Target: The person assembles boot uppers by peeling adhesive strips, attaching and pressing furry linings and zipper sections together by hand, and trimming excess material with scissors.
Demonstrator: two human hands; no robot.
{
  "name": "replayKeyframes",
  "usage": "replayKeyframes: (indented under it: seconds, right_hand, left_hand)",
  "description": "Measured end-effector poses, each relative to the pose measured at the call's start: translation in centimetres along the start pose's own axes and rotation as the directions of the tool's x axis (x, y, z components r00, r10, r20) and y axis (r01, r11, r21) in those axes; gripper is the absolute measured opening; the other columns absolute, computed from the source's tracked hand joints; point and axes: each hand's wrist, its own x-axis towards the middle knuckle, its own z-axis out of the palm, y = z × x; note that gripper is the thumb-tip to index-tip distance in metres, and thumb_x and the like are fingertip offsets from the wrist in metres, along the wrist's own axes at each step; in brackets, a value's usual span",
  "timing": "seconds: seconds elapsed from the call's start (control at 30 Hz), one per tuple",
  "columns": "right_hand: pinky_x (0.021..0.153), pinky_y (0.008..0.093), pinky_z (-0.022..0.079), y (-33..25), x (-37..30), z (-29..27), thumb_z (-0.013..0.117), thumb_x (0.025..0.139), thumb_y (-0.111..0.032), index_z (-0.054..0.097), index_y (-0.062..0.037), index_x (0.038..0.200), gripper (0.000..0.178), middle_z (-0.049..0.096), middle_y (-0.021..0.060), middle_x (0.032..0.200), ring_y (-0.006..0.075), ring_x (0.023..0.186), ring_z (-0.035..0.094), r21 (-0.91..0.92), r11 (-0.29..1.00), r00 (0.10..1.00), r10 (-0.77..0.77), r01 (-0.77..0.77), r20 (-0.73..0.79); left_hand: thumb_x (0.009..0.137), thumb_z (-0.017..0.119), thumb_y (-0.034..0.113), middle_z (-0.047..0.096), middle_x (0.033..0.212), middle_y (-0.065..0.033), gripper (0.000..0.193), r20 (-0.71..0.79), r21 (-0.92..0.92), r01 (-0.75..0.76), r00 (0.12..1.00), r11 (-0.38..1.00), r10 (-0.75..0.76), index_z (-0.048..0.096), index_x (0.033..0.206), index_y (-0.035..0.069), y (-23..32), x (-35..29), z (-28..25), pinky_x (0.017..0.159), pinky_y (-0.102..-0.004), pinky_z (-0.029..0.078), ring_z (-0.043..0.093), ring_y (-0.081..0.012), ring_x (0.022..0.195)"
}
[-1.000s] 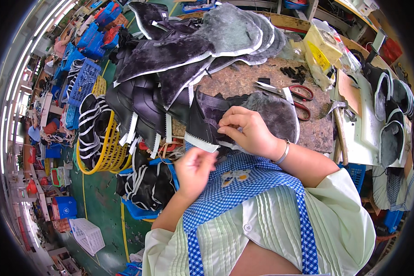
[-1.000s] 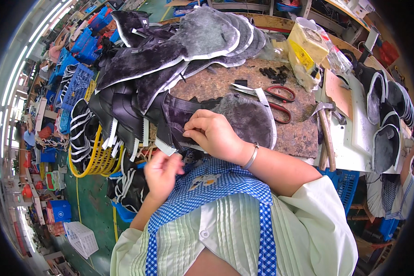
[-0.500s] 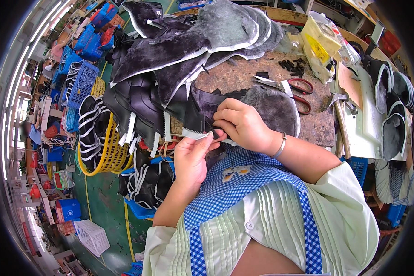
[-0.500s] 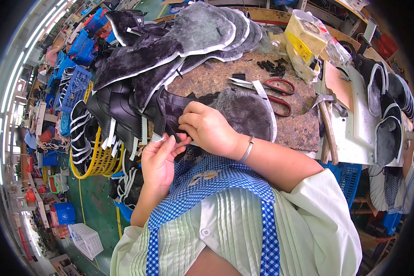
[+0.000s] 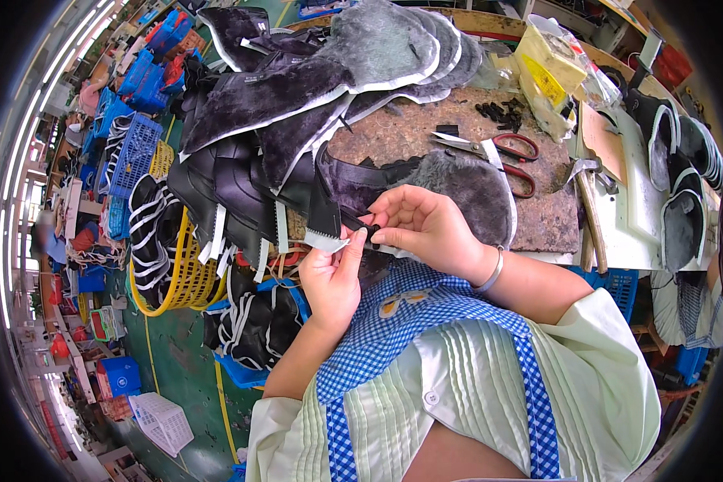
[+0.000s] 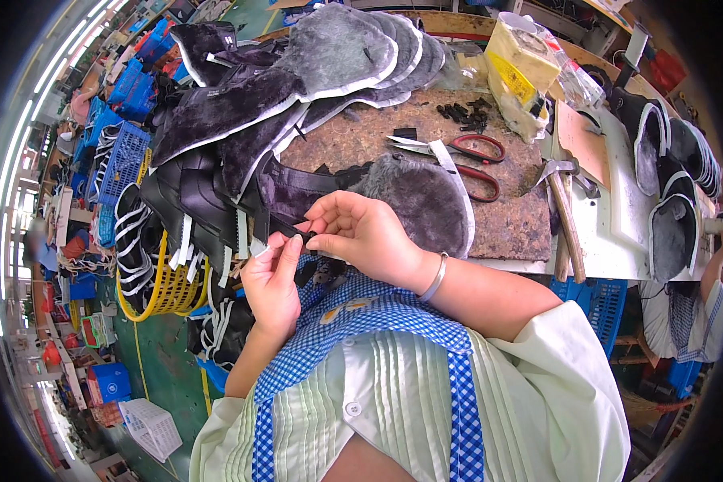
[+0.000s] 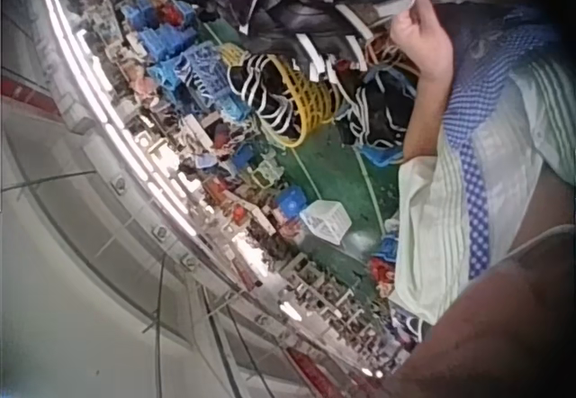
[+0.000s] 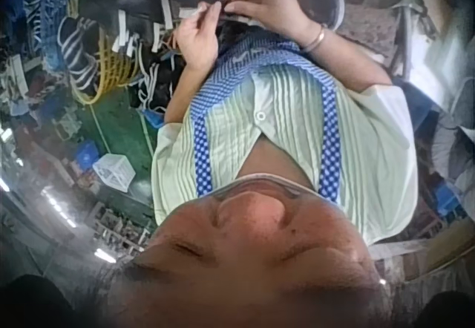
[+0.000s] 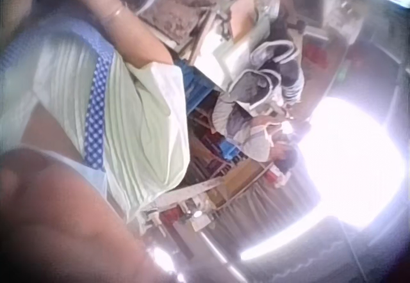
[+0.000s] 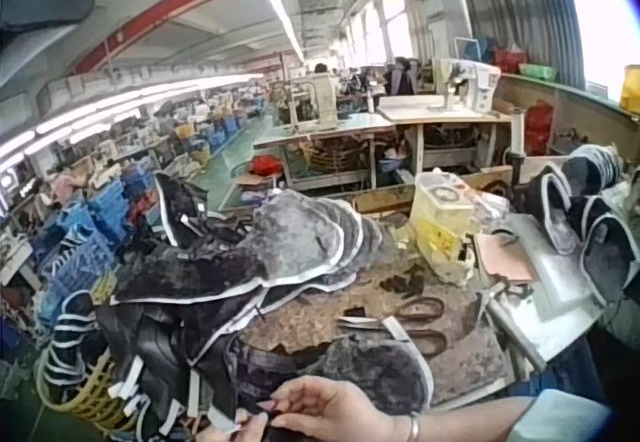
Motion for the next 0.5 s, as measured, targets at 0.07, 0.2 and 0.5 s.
replayKeyframes:
  seconds: [0.07, 0.2, 0.5]
  right_hand:
    - [0.083, 0.0234, 0.053, -0.2, 0.1, 0.0, 0.068, 0.083, 0.006, 0.06, 0.001, 0.109, 0.027, 0.065, 0.0055, 0.097, 0.0082, 0.09, 0.062, -0.079, 0.997, 1.0, 0.008, -0.009, -0.013]
    - [0.072, 0.0232, 0.053, -1.1, 0.0, -0.2, 0.074, 0.079, 0.0, 0.065, -0.0001, 0.102, 0.025, 0.067, 0.0028, 0.088, 0.0071, 0.081, 0.063, -0.516, 0.84, 0.986, -0.143, 0.167, 0.085]
    - [0.066, 0.0236, 0.053, -2.0, 0.1, 0.1, 0.077, 0.077, -0.003, 0.066, 0.0004, 0.1, 0.026, 0.068, 0.0037, 0.081, 0.0084, 0.072, 0.064, -0.565, 0.803, 0.982, -0.174, 0.187, 0.079]
  left_hand:
    - [0.089, 0.066, -0.001, 0.06, 0.084, 0.0023, 0.004, 0.007, 0.045, 0.021, 1.0, 0.999, -0.022, 0.063, 0.092, -0.001, -0.1, 0.0, -0.2, 0.064, -0.0171, 0.041, 0.051, -0.0019, 0.073]
    - [0.09, 0.065, 0.001, 0.063, 0.085, 0.0011, 0.006, 0.019, 0.142, 0.021, 1.0, 0.99, -0.024, 0.065, 0.096, -0.003, -0.1, -0.2, -0.7, 0.069, -0.0185, 0.042, 0.052, -0.0034, 0.076]
    - [0.089, 0.069, 0.007, 0.065, 0.078, -0.0014, 0.01, -0.011, 0.231, -0.054, 0.998, 0.971, 0.058, 0.063, 0.089, -0.002, -0.4, 0.0, -0.7, 0.063, -0.0212, 0.044, 0.054, -0.0045, 0.071]
